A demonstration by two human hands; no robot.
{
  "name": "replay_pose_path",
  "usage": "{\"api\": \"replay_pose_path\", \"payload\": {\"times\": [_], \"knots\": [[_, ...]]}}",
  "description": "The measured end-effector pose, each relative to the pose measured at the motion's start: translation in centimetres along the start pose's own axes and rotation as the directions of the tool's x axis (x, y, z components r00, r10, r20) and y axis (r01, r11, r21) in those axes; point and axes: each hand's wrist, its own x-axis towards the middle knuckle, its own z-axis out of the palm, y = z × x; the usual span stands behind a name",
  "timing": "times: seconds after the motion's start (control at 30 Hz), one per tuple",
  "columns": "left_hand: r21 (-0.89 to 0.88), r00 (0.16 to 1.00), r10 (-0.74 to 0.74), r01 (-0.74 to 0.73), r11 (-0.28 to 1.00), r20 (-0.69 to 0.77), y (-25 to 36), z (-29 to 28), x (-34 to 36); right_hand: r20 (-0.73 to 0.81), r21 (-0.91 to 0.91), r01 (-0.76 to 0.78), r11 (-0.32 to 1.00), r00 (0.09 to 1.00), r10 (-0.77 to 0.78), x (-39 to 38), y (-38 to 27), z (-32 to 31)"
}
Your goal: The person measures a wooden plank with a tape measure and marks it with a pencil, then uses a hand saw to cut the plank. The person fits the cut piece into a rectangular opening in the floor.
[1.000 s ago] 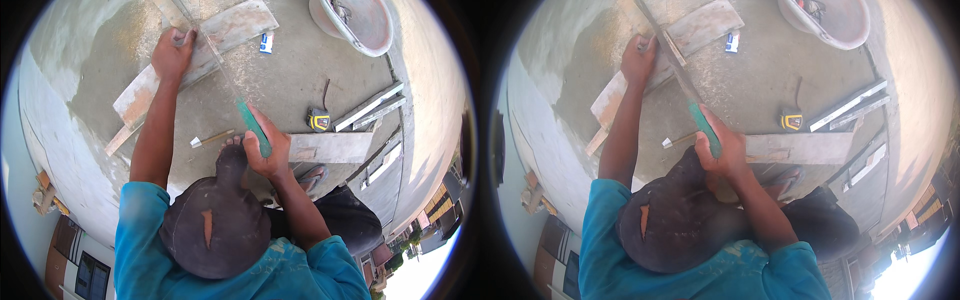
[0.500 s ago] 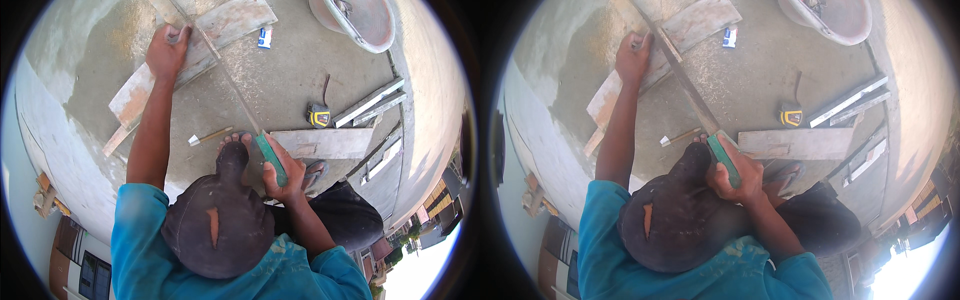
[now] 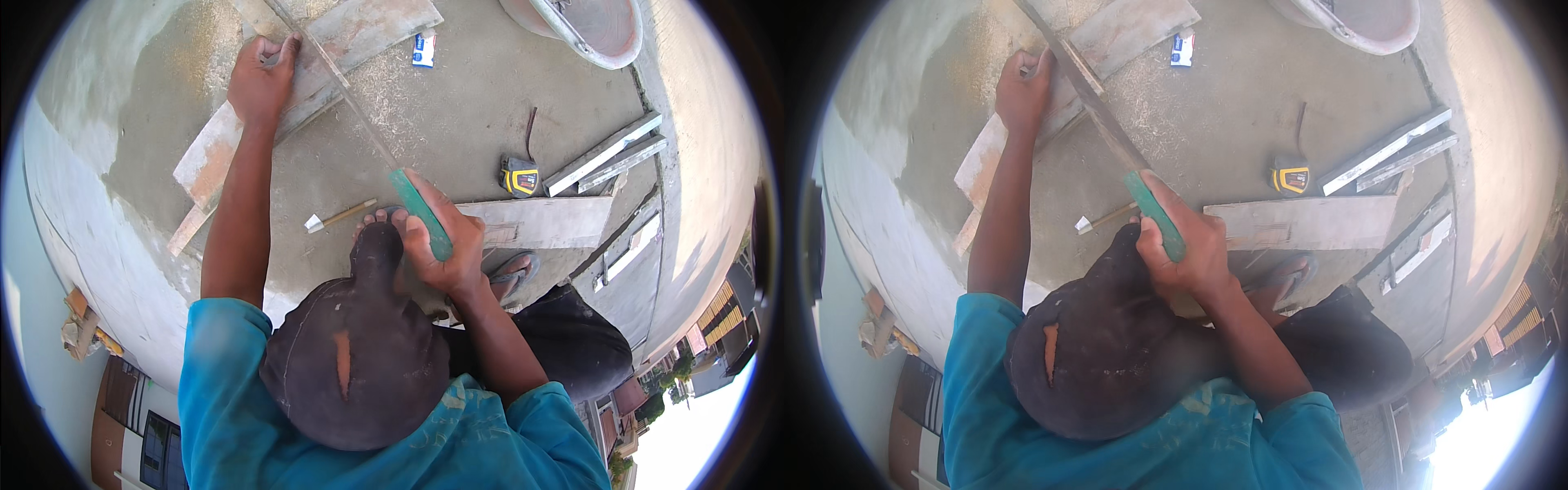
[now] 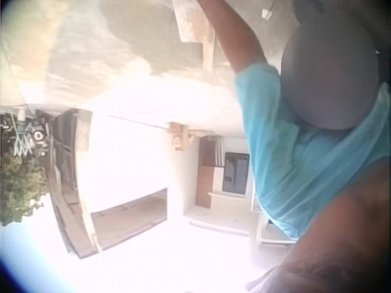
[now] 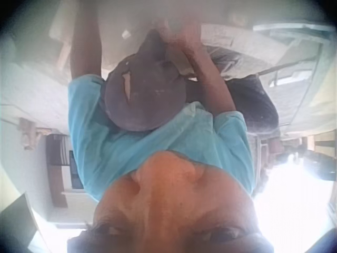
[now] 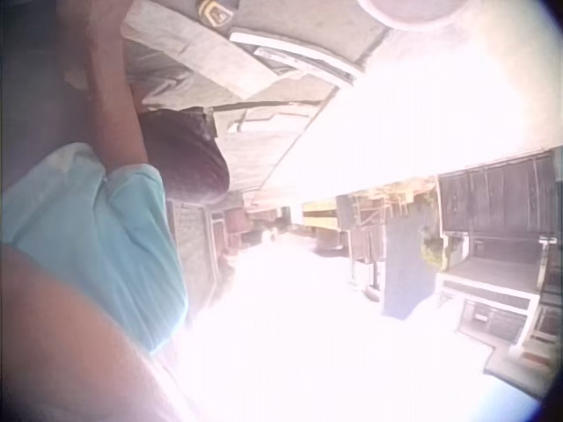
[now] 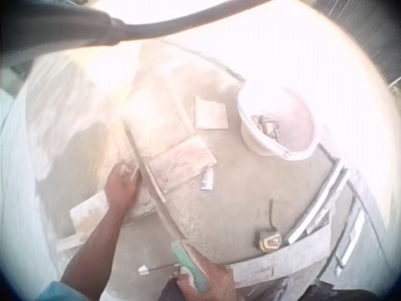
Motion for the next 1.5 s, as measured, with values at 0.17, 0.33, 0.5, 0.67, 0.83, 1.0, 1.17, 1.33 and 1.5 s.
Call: {"api": "replay_pose_path", "payload": {"times": [0.17,0.33,0.5,0.67,0.83,1.0,1.17,1.33,1.5], "knots": [[0.008,1.0,0.004,-0.004,1.0,-0.02,-0.3,0.3,0.4,-0.029,-0.098,0.078,0.992,0.996,-0.081,0.0,0.7,0.4],[-0.014,0.999,0.0,0.0,1.0,0.035,0.6,-0.2,0.1,-0.048,-0.105,0.131,0.986,0.989,-0.137,-2.6,1.0,-1.4],[0.013,0.999,0.019,-0.018,1.0,-0.032,-0.4,0.4,0.3,0.051,-0.088,-0.013,0.996,0.999,0.018,3.5,-0.2,1.3],[0.003,1.0,0.022,-0.022,1.0,-0.01,0.0,-0.1,0.0,-0.021,-0.036,0.053,0.998,0.998,-0.054,-2.7,0.2,-1.8],[0.028,0.997,0.057,-0.056,0.998,-0.055,-0.5,0.6,0.4,-0.055,-0.067,0.129,0.989,0.99,-0.133,4.7,1.2,2.6],[0.028,1.0,0.001,-0.001,1.0,0.011,-0.4,0.3,0.3,-0.009,-0.029,0.038,0.999,0.999,-0.038,4.4,0.5,1.9],[-0.007,0.999,0.031,-0.031,0.999,-0.029,0.0,0.1,-0.1,-0.073,-0.022,0.117,0.993,0.99,-0.118,-3.8,0.3,-2.5],[0.013,0.999,0.027,-0.026,1.0,-0.026,-0.5,0.4,0.4,0.015,-0.06,0.05,0.997,0.999,-0.049,4.6,-0.1,1.4],[0.016,1.0,0.017,-0.017,1.0,0.003,-0.1,0.1,-0.2,-0.043,-0.008,0.061,0.998,0.997,-0.061,-2.2,-0.1,-0.6]]}}
